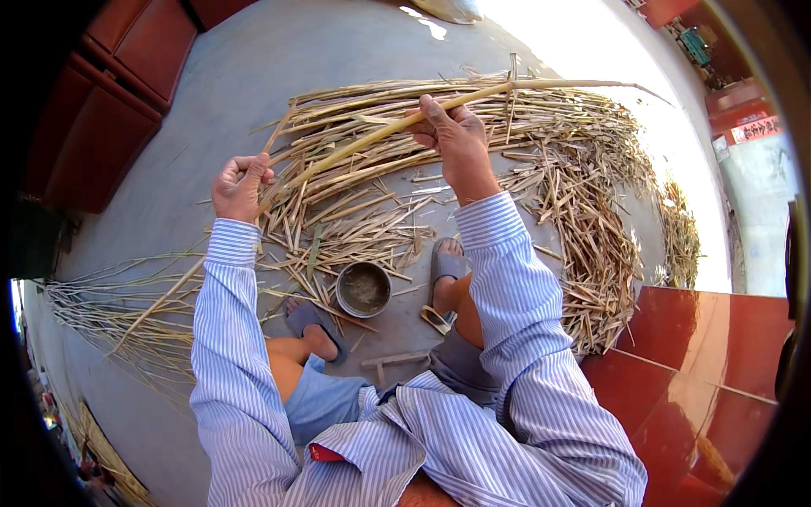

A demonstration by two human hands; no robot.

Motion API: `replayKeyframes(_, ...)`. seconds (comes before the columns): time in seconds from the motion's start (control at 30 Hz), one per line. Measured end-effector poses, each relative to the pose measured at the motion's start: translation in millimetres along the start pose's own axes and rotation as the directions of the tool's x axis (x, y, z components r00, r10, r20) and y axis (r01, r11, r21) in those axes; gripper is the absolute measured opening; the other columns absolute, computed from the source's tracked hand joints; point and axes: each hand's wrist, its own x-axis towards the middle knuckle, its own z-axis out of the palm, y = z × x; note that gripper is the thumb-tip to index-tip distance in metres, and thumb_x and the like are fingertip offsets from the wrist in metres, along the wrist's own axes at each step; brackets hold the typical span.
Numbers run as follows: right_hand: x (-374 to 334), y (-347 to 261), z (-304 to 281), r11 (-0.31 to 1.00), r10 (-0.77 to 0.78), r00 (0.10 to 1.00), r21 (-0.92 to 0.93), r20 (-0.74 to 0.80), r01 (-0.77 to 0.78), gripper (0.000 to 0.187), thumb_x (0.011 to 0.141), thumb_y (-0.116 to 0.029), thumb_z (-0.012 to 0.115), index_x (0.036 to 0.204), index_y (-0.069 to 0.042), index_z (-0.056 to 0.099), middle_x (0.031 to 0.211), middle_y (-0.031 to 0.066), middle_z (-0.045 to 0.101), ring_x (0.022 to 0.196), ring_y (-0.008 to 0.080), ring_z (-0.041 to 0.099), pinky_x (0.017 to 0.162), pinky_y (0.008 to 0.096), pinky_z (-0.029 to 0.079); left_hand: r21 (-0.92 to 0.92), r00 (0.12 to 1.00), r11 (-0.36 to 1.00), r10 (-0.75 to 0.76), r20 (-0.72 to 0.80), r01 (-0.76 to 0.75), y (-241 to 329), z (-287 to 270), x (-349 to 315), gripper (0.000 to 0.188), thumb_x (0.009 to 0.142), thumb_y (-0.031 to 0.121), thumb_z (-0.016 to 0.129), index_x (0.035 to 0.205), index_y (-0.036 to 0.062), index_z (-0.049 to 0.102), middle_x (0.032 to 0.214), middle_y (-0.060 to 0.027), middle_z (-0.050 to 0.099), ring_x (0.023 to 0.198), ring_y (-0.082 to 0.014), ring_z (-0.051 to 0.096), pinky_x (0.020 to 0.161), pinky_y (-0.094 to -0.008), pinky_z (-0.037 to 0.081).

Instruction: The person sits on the floor and repeatedly strips thin fibers from long bamboo stalks by hand. The person pulls the fibers lengthwise, separates them, and places the processed strips into a pile on the floor.

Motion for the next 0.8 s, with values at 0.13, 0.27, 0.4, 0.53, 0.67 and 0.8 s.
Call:
replayKeyframes(0.13, -4.5, 16.4, 10.7, 0.998, 0.058, 0.994, 0.027, 0.088, -0.061, 0.03, 0.094, -0.029, 0.065, 0.106, -0.002, 0.061, 0.096, 0.0103, 0.071, 0.085, 0.0166, 0.07, 0.07, 0.0234, 0.057, 0.192, 0.953, 0.939, 0.299, -0.046, -0.286, 23.0, 11.3, 2.6, 0.023, 0.086, 0.022, 0.074, 0.089, 0.0008, 0.065, 0.077, -0.0057, 0.068, 0.067, -0.0114, 0.062, 0.062, -0.0252, 0.049)
replayKeyframes(0.27, -17.0, 25.9, 25.9, 0.99, 0.085, 0.969, 0.089, 0.231, -0.108, 0.027, 0.097, -0.026, 0.06, 0.108, -0.002, 0.06, 0.1, 0.0108, 0.069, 0.091, 0.0174, 0.068, 0.075, 0.0259, 0.057, 0.603, 0.532, 0.242, 0.765, 0.364, -0.761, 68.2, 51.6, -18.8, 0.027, 0.086, 0.032, 0.07, 0.091, 0.0061, 0.07, 0.073, -0.0101, 0.066, 0.063, -0.0264, 0.062, 0.064, -0.0352, 0.048)
replayKeyframes(0.4, -11.9, 19.8, 19.2, 0.967, 0.011, 0.952, 0.239, 0.306, -0.088, 0.024, 0.1, -0.02, 0.053, 0.116, -0.003, 0.057, 0.108, 0.0134, 0.068, 0.101, 0.0224, 0.066, 0.087, 0.0311, 0.056, 0.566, 0.804, 0.574, 0.368, 0.468, -0.592, 58.5, 44.6, -23.3, 0.026, 0.085, 0.031, 0.071, 0.084, 0.0057, 0.071, 0.067, -0.0101, 0.065, 0.06, -0.024, 0.062, 0.058, -0.0342, 0.046)
replayKeyframes(0.53, 11.2, -12.5, -34.8, 0.92, -0.111, 0.99, 0.386, 0.082, 0.071, 0.024, 0.099, -0.019, 0.054, 0.114, -0.001, 0.057, 0.109, 0.0157, 0.068, 0.103, 0.0251, 0.066, 0.091, 0.0353, 0.056, 0.437, 0.899, 0.83, 0.16, 0.407, -0.346, 40.9, 14.3, -15.2, 0.022, 0.083, 0.025, 0.072, 0.083, 0.0024, 0.07, 0.064, -0.0116, 0.065, 0.054, -0.019, 0.06, 0.051, -0.0339, 0.043)
replayKeyframes(0.67, 11.2, -12.5, -48.9, 0.946, -0.113, 0.994, 0.309, 0.015, 0.102, 0.026, 0.099, -0.021, 0.055, 0.111, 0.002, 0.06, 0.107, 0.0161, 0.068, 0.1, 0.0243, 0.068, 0.087, 0.0335, 0.059, 0.46, 0.896, 0.809, 0.174, 0.408, -0.366, 30.3, 7.2, -13.8, 0.022, 0.082, 0.025, 0.073, 0.083, 0.0033, 0.07, 0.065, -0.0109, 0.064, 0.055, -0.0204, 0.058, 0.055, -0.0342, 0.043)
replayKeyframes(0.8, 12.0, -2.9, -43.8, 0.96, -0.123, 0.987, 0.242, -0.101, 0.144, 0.03, 0.097, -0.024, 0.058, 0.107, 0.004, 0.061, 0.101, 0.014, 0.07, 0.09, 0.0203, 0.07, 0.075, 0.0282, 0.061, 0.532, 0.863, 0.689, 0.308, 0.4, -0.492, 21.8, 7.2, -16.7, 0.021, 0.079, 0.026, 0.075, 0.079, 0.0056, 0.069, 0.066, -0.0099, 0.064, 0.058, -0.0252, 0.056, 0.061, -0.0367, 0.041)
